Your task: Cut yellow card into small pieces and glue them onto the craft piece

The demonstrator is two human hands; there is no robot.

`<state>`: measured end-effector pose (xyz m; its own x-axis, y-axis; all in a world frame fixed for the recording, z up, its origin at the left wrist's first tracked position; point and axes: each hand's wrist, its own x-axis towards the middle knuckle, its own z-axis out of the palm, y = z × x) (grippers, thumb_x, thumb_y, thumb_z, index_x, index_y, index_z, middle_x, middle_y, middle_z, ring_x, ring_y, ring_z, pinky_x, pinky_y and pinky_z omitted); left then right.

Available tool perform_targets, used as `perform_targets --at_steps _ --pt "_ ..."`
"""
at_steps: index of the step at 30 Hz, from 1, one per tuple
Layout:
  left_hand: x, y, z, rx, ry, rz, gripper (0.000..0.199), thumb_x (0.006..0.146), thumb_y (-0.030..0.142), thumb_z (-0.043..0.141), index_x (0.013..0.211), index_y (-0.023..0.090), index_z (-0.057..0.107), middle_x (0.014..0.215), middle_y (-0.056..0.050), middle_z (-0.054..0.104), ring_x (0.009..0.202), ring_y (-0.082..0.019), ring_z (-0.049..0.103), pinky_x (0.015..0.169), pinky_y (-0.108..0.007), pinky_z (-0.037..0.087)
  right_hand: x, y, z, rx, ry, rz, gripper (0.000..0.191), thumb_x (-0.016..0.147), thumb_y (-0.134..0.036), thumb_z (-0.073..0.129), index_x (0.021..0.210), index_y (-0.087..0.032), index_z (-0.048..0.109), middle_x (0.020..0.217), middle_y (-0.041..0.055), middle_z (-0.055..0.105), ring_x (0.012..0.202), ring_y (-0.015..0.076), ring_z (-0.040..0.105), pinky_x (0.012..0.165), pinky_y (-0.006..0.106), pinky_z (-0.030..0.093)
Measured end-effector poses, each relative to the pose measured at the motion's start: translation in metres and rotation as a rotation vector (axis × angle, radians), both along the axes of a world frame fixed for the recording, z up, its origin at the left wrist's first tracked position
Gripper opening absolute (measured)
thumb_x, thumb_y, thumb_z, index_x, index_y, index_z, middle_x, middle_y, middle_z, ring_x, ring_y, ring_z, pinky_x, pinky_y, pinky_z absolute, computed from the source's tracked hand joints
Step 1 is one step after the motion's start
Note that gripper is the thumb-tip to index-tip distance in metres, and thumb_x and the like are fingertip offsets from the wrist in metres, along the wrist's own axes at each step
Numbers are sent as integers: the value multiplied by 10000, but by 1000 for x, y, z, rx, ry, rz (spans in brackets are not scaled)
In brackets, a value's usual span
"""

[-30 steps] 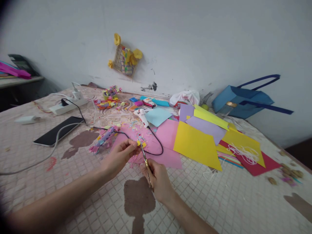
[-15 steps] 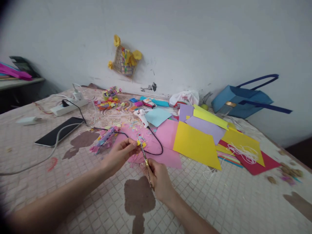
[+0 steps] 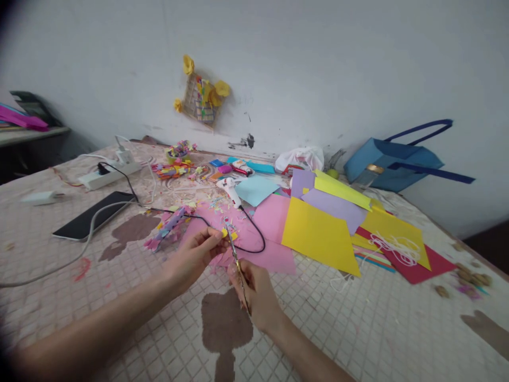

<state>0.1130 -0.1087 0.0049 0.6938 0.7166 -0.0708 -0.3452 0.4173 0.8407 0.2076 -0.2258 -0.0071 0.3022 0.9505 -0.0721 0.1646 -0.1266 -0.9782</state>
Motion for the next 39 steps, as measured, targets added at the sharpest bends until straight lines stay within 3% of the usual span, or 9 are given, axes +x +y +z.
perform_targets --at_steps 6,21,39 --pt "1 -3 -2 15 14 49 160 736 284 614 709 136 560 697 -8 582 677 -98 538 680 -238 400 -2 3 4 -25 -42 -30 452 781 -608 400 640 -179 422 453 -76 320 399 72 318 392 205 255" --pt "7 -8 -6 -14 -11 134 181 714 294 630 693 136 546 674 -4 571 649 -96 529 666 -241 401 0 5 -5 -21 -129 -44 457 797 -603 376 626 -181 420 445 -67 331 398 75 314 387 205 234" --pt "8 -8 -11 3 -17 137 165 754 291 594 722 138 541 709 -9 573 665 -92 528 668 -235 406 1 5 -10 -4 -108 -39 419 820 -560 385 636 -184 412 457 -71 328 396 72 312 389 207 238"
